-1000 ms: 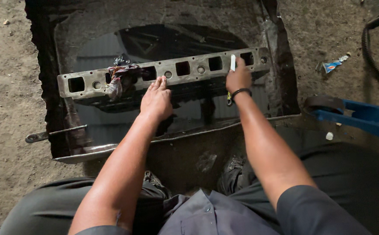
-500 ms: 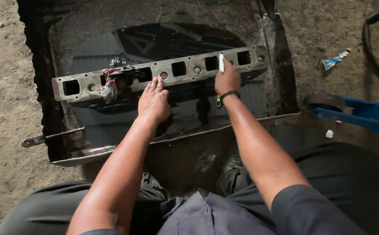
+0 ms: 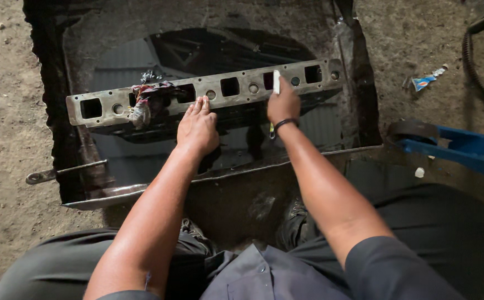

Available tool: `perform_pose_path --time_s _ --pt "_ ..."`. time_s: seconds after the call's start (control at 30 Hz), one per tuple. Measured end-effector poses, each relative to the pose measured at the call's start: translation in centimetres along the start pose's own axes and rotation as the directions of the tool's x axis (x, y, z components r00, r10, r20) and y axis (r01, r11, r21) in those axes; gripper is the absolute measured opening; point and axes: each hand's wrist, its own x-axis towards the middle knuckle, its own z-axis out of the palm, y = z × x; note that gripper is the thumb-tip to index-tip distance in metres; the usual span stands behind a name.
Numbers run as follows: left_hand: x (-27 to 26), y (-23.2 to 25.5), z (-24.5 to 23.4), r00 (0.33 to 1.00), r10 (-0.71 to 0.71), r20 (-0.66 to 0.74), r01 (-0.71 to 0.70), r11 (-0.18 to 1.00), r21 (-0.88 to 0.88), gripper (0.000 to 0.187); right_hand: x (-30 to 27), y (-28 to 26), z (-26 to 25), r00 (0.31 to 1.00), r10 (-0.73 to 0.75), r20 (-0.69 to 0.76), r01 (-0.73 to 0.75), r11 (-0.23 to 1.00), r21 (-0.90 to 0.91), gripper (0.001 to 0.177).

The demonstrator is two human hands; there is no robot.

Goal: The person scrubs a long, rectangular metal part with multiple holes using a white brush and a dark cloth. The part is placed on a dark, wet surface, and the person repeatedly scrubs the surface and the holes to remove grime.

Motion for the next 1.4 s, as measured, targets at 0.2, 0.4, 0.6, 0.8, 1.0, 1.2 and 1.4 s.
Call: perform_pose_path --time_s 0.2,0.4,0.6,0.8,1.0,1.2,1.4 --pt "0.0 -0.2 0.0 1.0 0.009 0.007 -0.009 1.0 0.001 0.034 -0.3 -1.2 1.4 0.999 -0.053 0.008 0.052 0.995 0.088 0.042" --pt "0.1 -0.2 0.3 1.0 -0.011 0.01 0.012 1.0 -0.022 0.029 -1.6 -3.3 1.8 0.968 -0.198 0.157 0.202 0.979 -0.013 0.043" --pt "0.1 0.2 -1.1 0.993 -0.034 0.112 0.036 0.999 -0.019 0.047 -4.3 -6.6 3.0 0.988 -0.144 0.062 0.145 0.989 -0.013 0.037" --pt "0.2 -0.5 0.1 1.0 0.0 0.023 0.001 0.998 -0.061 0.039 -1.8 -4.5 3.5 0.998 0.031 -0.057 -0.032 0.999 -0.025 0.042" --pt "0.0 -1.0 1.9 0.972 0.025 -0.236 -0.032 0.999 -0.026 0.025 -0.8 -5.1 2.8 0.999 0.036 -0.003 -0.036 0.991 -0.13 0.04" --pt "0.0 -2.3 -2.5 0.869 -0.3 -0.392 0.339 0.94 0.03 0.026 -2.7 -9.4 5.3 0.995 0.024 0.095 -0.011 0.992 -0.129 0.045" --pt "-0.4 -6.3 -2.7 0.762 -0.587 -0.274 0.527 0.808 -0.263 0.033 -2.9 -9.1 6.1 0.987 -0.113 0.113 0.113 0.994 0.006 0.046"
